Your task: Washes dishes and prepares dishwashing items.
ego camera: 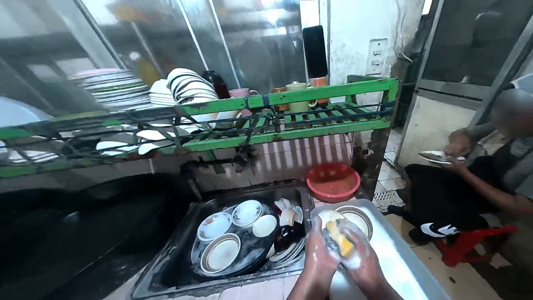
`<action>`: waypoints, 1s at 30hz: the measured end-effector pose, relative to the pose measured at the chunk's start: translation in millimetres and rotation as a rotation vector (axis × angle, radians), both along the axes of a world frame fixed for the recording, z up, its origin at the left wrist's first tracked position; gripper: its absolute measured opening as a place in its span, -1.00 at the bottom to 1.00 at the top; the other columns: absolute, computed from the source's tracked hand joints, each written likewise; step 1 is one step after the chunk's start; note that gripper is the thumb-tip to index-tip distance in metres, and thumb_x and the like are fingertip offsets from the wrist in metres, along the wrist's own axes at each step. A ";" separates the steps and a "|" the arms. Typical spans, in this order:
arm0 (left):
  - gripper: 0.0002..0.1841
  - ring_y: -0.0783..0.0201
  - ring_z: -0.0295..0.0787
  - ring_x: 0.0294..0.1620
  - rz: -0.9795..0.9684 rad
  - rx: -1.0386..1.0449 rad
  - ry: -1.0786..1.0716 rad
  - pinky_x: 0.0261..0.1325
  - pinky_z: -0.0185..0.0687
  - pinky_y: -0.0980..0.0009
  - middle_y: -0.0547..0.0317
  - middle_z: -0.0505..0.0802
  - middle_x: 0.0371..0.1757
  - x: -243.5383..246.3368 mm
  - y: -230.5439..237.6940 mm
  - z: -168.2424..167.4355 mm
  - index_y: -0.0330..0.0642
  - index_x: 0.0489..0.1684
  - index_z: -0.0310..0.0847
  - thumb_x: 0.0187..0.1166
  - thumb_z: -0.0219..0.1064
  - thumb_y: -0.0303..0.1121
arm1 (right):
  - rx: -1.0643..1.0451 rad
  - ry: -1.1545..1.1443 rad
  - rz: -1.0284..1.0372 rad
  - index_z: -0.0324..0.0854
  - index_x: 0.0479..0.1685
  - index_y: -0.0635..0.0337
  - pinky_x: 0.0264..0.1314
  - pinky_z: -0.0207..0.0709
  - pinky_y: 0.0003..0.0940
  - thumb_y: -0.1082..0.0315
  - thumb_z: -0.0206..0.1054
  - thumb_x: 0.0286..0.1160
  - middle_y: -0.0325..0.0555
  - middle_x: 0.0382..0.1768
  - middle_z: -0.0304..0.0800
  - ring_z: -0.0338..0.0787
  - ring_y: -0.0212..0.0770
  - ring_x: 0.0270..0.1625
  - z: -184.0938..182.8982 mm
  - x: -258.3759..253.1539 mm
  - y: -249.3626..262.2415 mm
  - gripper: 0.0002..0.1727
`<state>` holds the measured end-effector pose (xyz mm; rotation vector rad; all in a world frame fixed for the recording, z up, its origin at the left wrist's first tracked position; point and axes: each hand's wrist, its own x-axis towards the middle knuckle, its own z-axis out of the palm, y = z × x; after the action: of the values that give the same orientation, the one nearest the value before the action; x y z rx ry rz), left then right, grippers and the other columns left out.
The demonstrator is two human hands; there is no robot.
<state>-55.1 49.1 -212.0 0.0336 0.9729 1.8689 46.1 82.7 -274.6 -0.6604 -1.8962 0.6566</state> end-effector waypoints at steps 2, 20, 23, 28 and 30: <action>-0.50 0.03 0.79 0.08 -0.014 0.036 -0.092 0.07 0.77 0.04 -0.14 0.77 0.09 -2.3 -1.4 0.9 -0.24 0.40 0.44 0.89 -0.14 0.00 | -0.323 0.061 -0.033 0.47 0.47 0.55 0.57 0.52 -0.19 0.22 0.51 0.36 0.29 0.36 0.70 0.70 -0.06 0.45 4.6 9.3 11.7 -0.27; -0.37 -0.24 0.74 0.29 -0.588 0.064 0.090 0.07 0.77 -0.20 -0.29 0.63 0.46 -2.6 -7.7 -34.3 -0.14 0.75 0.10 0.89 -0.35 0.08 | -0.575 0.084 -0.143 0.59 0.39 0.22 0.25 0.70 -0.08 0.29 0.46 0.54 0.04 0.13 0.82 0.81 -0.15 0.14 89.0 37.9 61.7 -0.54; -0.43 -0.04 0.79 0.08 -0.354 -0.013 -0.049 -0.03 0.76 -0.02 -0.13 0.76 0.15 4.5 6.4 -8.9 -0.09 0.48 0.37 0.85 -0.25 0.13 | -0.717 -0.203 -0.034 0.45 0.54 0.33 0.47 0.58 -0.01 0.25 0.49 0.50 0.20 0.27 0.73 0.74 -0.01 0.33 70.6 25.3 40.0 -0.36; -0.63 0.10 0.79 0.03 -0.176 -0.067 0.119 0.04 0.75 0.11 -0.10 0.77 0.07 7.7 15.1 -8.9 -0.24 0.37 0.47 0.85 -0.02 -0.20 | -0.120 -0.471 -0.055 0.74 0.23 0.36 0.56 0.47 0.15 0.20 0.50 0.32 0.26 0.27 0.78 0.68 0.28 0.43 18.4 40.2 12.4 -0.48; -0.63 0.02 0.82 0.02 -0.207 -0.058 0.032 0.02 0.78 0.03 -0.14 0.80 0.04 7.9 12.8 -9.9 -0.22 0.39 0.45 0.85 -0.03 -0.19 | -0.132 -0.587 -0.094 0.68 0.36 0.35 0.58 0.44 0.20 0.25 0.49 0.39 0.33 0.35 0.71 0.62 0.33 0.49 21.8 50.6 30.0 -0.45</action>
<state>-47.1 61.9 -221.8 0.1245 1.0062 1.6544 96.7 112.6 -252.9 -1.1119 -2.3492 0.5687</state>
